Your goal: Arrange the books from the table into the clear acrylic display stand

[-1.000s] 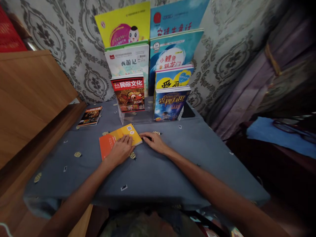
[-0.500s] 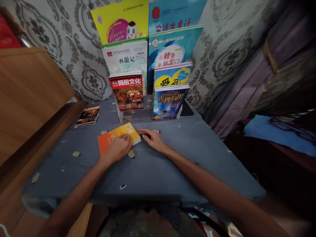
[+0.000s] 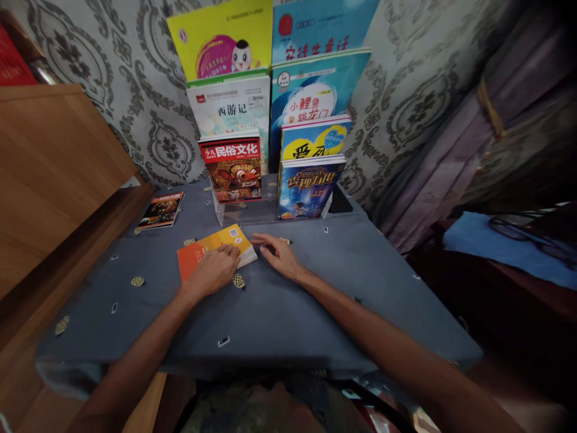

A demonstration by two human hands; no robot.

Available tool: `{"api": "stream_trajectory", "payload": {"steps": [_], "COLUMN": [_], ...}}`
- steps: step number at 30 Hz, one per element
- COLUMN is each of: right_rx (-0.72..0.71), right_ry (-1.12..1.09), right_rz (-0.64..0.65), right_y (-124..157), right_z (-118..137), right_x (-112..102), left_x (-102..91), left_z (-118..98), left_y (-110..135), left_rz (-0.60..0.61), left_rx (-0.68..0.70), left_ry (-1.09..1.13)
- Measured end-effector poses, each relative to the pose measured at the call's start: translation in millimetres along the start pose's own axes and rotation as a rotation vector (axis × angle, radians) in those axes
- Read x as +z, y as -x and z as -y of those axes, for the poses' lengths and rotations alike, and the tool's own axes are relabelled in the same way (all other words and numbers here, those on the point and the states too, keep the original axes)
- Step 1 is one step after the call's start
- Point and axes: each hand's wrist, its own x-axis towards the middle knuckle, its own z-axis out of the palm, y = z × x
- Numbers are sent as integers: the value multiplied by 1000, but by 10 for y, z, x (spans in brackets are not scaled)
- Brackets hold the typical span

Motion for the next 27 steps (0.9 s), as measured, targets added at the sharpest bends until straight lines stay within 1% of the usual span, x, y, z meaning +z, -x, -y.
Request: {"api": "stream_trajectory", "payload": {"steps": [5,9,12,15,18,23,25,27], "right_rx": [-51,-120,-169,-221,-243,-193,-174,-171], "right_ry": [-12,-1,20,67,148,289,304,309], "right_rz": [-40,-97,-108,-93,-65,5,32,47], "right_y": [4,15,31,44,52,65,74,82], "right_z": [-6,-2,30,64,69,48,53,60], "right_x": [13,23,22,19,29,65,71,72], "left_x": [-57,-62,-52,-28,23,131,161,184], "left_z": [-14,-24,-40,-55,-66,-64,-6,124], "left_y": [-1,10,20,22,18,28,50,87], "left_rz": [59,64,53,47,28,-22,-60,-92], "left_rx": [-21,-17,-2,14,26,2,0,1], "left_ry": [12,-16,-45,-73,-79,-24,31,108]}}
